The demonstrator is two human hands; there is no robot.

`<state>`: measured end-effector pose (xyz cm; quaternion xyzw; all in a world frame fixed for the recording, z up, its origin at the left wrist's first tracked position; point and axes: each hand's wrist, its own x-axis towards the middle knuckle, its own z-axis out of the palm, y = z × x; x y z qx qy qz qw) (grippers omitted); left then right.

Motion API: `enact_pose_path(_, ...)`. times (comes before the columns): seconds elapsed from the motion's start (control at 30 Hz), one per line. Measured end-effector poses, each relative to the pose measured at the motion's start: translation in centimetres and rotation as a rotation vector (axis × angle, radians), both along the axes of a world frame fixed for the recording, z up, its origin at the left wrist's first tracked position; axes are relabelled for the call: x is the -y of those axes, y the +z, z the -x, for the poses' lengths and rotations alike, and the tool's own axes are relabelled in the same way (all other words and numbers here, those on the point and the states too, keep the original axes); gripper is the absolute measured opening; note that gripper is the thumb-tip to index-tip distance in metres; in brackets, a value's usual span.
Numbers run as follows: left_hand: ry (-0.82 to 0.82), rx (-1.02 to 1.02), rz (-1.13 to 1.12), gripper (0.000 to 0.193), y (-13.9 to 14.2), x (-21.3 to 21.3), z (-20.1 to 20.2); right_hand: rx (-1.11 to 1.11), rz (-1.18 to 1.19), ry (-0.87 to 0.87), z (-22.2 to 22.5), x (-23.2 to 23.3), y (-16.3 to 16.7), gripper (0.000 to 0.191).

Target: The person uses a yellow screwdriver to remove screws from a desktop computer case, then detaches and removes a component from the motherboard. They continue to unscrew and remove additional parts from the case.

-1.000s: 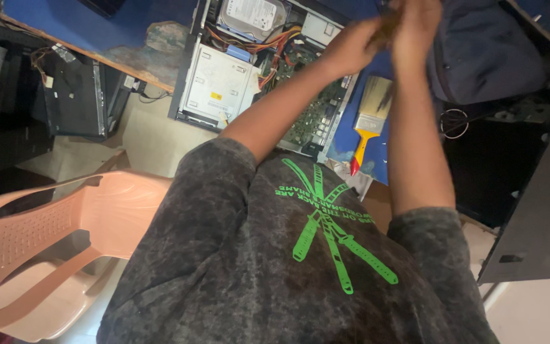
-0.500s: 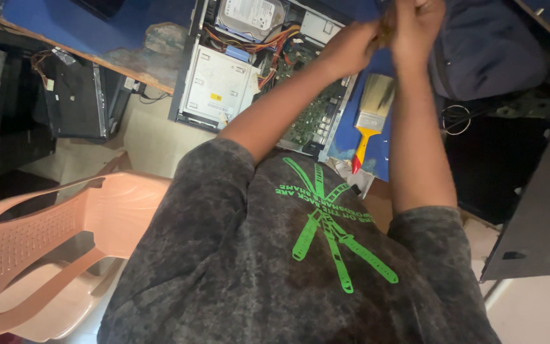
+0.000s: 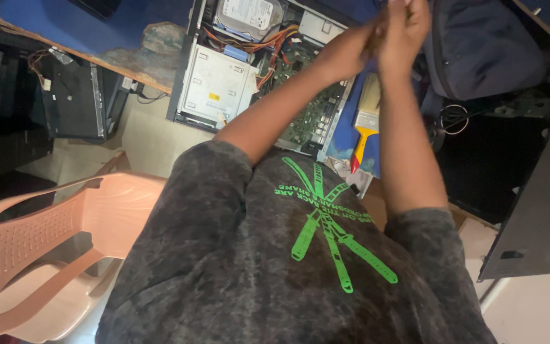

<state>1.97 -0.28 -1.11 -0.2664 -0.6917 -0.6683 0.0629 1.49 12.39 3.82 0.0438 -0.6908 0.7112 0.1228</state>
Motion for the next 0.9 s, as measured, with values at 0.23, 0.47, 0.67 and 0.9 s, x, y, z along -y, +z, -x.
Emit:
enact_pose_path(0.23, 0.037, 0.121, 0.291, 0.014, -1.0, 0.2, -0.1, -0.001, 0.002, 0.143, 1.4, -1.5, -0.5, 0.03)
enact_pose_path(0.47, 0.139, 0.048, 0.204, 0.028, 0.5, 1.3, -1.5, -0.041, -0.147, 0.039, -2.3, -1.7, 1.1, 0.029)
enact_pose_path(0.67, 0.149, 0.015, 0.174, 0.028, 1.2, 2.6, -2.4, 0.147, -0.03, -0.084, -7.1, -4.1, 0.2, 0.028)
enact_pose_path(0.9, 0.169, 0.051, 0.162, 0.028, 3.1, 6.2, -4.1, 0.373, 0.097, -0.183, -12.8, -6.2, -5.3, 0.02)
